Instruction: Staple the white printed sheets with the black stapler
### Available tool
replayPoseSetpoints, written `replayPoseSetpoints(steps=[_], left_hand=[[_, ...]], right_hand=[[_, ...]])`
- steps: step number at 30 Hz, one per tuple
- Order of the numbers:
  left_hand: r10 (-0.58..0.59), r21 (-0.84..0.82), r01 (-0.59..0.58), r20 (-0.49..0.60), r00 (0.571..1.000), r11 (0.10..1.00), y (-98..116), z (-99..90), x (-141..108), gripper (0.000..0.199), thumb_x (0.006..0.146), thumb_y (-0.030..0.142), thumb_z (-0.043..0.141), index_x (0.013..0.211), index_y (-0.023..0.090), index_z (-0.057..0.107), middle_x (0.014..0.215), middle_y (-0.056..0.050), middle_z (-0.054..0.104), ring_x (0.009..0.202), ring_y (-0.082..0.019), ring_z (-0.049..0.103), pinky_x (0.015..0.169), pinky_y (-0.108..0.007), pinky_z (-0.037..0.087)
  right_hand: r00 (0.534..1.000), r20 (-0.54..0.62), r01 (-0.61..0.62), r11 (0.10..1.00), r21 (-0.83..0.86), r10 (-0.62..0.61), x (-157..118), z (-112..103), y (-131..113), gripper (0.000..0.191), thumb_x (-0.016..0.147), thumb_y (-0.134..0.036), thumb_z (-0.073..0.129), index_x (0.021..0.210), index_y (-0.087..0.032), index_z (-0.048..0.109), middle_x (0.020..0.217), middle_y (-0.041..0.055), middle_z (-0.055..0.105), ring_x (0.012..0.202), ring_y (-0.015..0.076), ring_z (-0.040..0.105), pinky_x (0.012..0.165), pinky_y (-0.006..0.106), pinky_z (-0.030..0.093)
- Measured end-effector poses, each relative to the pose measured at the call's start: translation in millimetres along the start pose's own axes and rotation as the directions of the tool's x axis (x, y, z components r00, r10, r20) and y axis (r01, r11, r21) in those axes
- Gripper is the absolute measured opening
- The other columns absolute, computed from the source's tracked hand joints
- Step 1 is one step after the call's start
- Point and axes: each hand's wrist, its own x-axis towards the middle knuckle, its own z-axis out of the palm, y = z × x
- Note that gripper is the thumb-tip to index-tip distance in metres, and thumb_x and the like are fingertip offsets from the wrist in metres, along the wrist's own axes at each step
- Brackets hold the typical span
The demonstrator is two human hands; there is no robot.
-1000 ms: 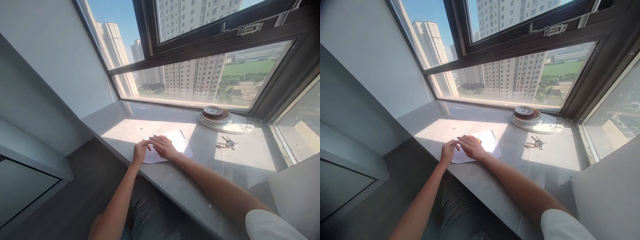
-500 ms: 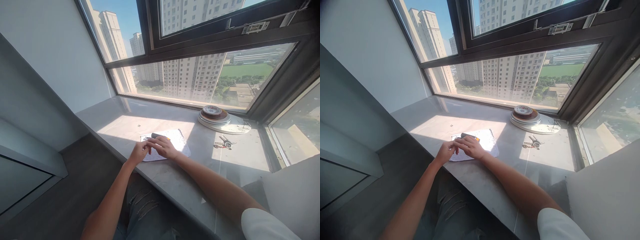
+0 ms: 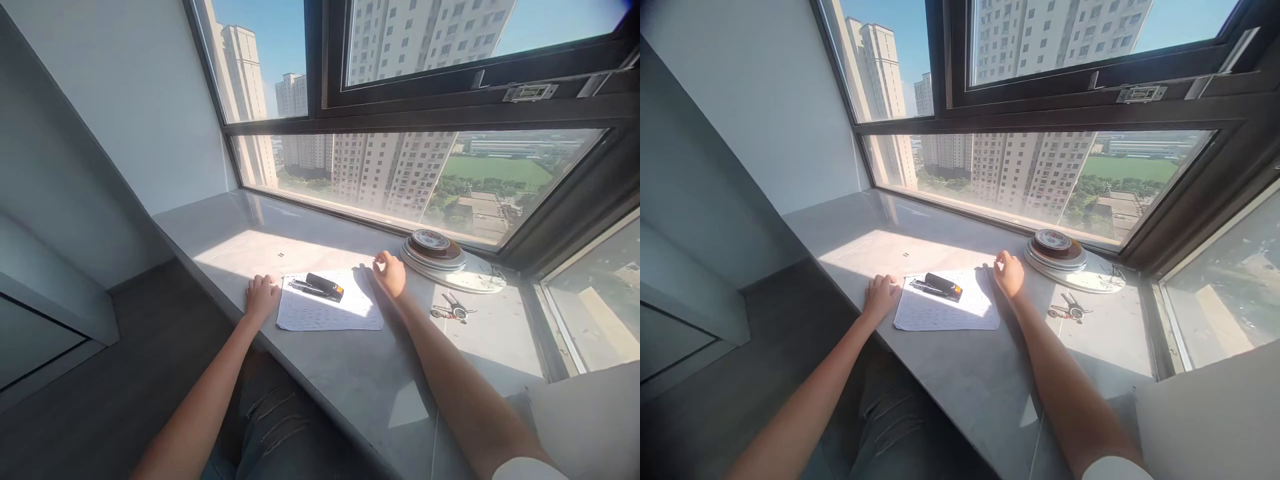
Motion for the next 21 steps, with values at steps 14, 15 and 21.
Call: replayPoseSetpoints(steps=[14, 15, 21], left_hand=[[-0.010, 0.149, 0.003, 0.045, 0.999, 0.989, 2, 6.8, -5, 0.027, 0.104, 0.029, 0.045, 0.118, 0.021, 0.066, 0.123, -0.017, 0.063, 0.119, -0.037, 0.057, 0.097, -0.048, 0.047], [-0.014, 0.152, 0.006, 0.048, 0.999, 0.988, 2, 6.4, -4, 0.027, 0.104, 0.030, 0.045, 0.118, 0.022, 0.066, 0.123, -0.017, 0.063, 0.120, -0.037, 0.057, 0.098, -0.048, 0.047], [-0.005, 0.156, -0.010, 0.095, 0.995, 0.988, 0, 8.5, 2, 0.028, 0.104, 0.029, 0.042, 0.119, 0.021, 0.064, 0.120, -0.017, 0.064, 0.119, -0.037, 0.059, 0.098, -0.048, 0.048]], right_hand=[[0.970, 0.241, 0.046, 0.972, -0.229, 0.011, -7, 26, 30, 0.039, 0.097, -0.021, 0.046, 0.119, -0.024, 0.078, 0.130, 0.0111, 0.075, 0.122, 0.0340, 0.061, 0.096, 0.045, 0.047], [0.971, 0.240, 0.048, 0.973, -0.226, 0.008, -8, 26, 30, 0.041, 0.098, -0.021, 0.046, 0.123, -0.025, 0.077, 0.139, 0.0107, 0.072, 0.125, 0.0345, 0.060, 0.097, 0.047, 0.046], [0.958, 0.285, 0.067, 0.962, -0.263, 0.011, -8, 26, 25, 0.047, 0.103, -0.024, 0.039, 0.135, -0.025, 0.073, 0.156, 0.0117, 0.062, 0.133, 0.0366, 0.055, 0.100, 0.052, 0.043]])
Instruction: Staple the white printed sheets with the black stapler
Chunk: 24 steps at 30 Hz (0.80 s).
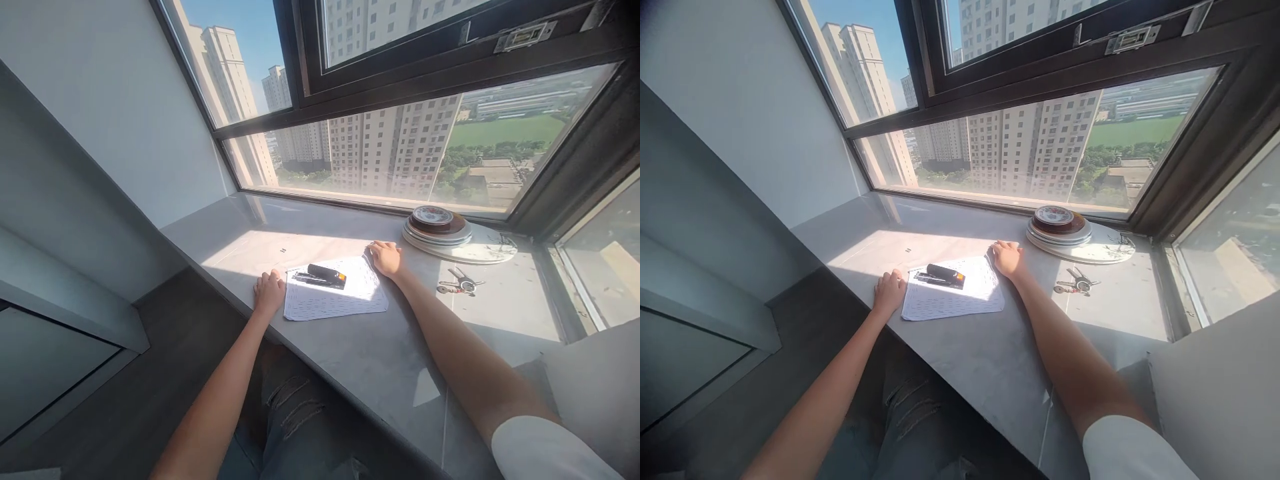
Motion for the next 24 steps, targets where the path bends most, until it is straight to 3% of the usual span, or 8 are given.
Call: replayPoseSetpoints(steps=[4, 9, 14, 18, 21, 24], left_hand=[[0.013, -0.033, -0.013, -0.005, 1.000, 0.999, -5, 6.6, 8, 0.024, 0.102, 0.028, 0.045, 0.115, 0.021, 0.065, 0.117, -0.016, 0.064, 0.114, -0.035, 0.062, 0.098, -0.048, 0.048], [-0.137, -0.159, 0.107, -0.194, 0.971, 0.982, -11, 12.8, 30, 0.021, 0.099, 0.024, 0.050, 0.109, 0.017, 0.068, 0.120, -0.020, 0.059, 0.108, -0.036, 0.064, 0.092, -0.047, 0.053], [0.022, -0.197, -0.066, -0.218, 0.976, 0.978, -14, 14.3, 70, 0.030, 0.092, 0.009, 0.050, 0.111, 0.020, 0.071, 0.131, -0.016, 0.060, 0.117, -0.028, 0.066, 0.104, -0.041, 0.054], [0.089, -0.212, -0.131, -0.195, 0.977, 0.969, -11, 19.0, 105, 0.047, 0.089, 0.006, 0.048, 0.127, 0.021, 0.070, 0.152, -0.014, 0.058, 0.134, -0.027, 0.061, 0.112, -0.041, 0.051], [0.164, -0.222, -0.194, -0.145, 0.976, 0.956, -10, 26.2, 123, 0.054, 0.090, 0.006, 0.049, 0.138, 0.024, 0.068, 0.162, -0.011, 0.054, 0.145, -0.029, 0.054, 0.117, -0.045, 0.048], [0.194, -0.236, -0.214, -0.102, 0.976, 0.948, -11, 33.3, 130, 0.048, 0.094, 0.009, 0.047, 0.133, 0.024, 0.072, 0.153, -0.010, 0.064, 0.139, -0.029, 0.060, 0.117, -0.046, 0.047]], right_hand=[[1.000, 0.015, 0.009, 1.000, -0.008, -0.009, 2, 2, 0, 0.049, 0.105, -0.024, 0.035, 0.137, -0.025, 0.071, 0.157, 0.0109, 0.061, 0.133, 0.0360, 0.056, 0.097, 0.052, 0.043], [1.000, 0.002, 0.014, 1.000, 0.007, -0.014, 4, 7, 1, 0.049, 0.100, -0.019, 0.038, 0.137, -0.024, 0.069, 0.155, 0.0113, 0.063, 0.130, 0.0362, 0.057, 0.096, 0.051, 0.043], [0.995, -0.098, -0.003, 0.997, 0.079, 0.011, 3, -3, -1, 0.045, 0.094, -0.017, 0.044, 0.132, -0.020, 0.069, 0.141, 0.0146, 0.069, 0.123, 0.0353, 0.059, 0.089, 0.044, 0.044], [0.981, -0.194, 0.024, 0.973, 0.228, 0.021, 0, -22, -10, 0.029, 0.092, -0.021, 0.047, 0.104, -0.020, 0.074, 0.105, 0.0134, 0.075, 0.103, 0.0321, 0.061, 0.088, 0.041, 0.045], [0.966, -0.257, 0.140, 0.887, 0.439, -0.026, -5, -36, -31, 0.025, 0.095, -0.026, 0.047, 0.095, -0.022, 0.071, 0.093, 0.0102, 0.071, 0.093, 0.0287, 0.060, 0.089, 0.041, 0.046], [0.966, -0.151, 0.255, 0.698, 0.669, -0.207, -14, -44, -64, 0.028, 0.103, -0.040, 0.049, 0.101, -0.022, 0.070, 0.101, 0.0084, 0.070, 0.089, 0.0249, 0.059, 0.084, 0.039, 0.048]])
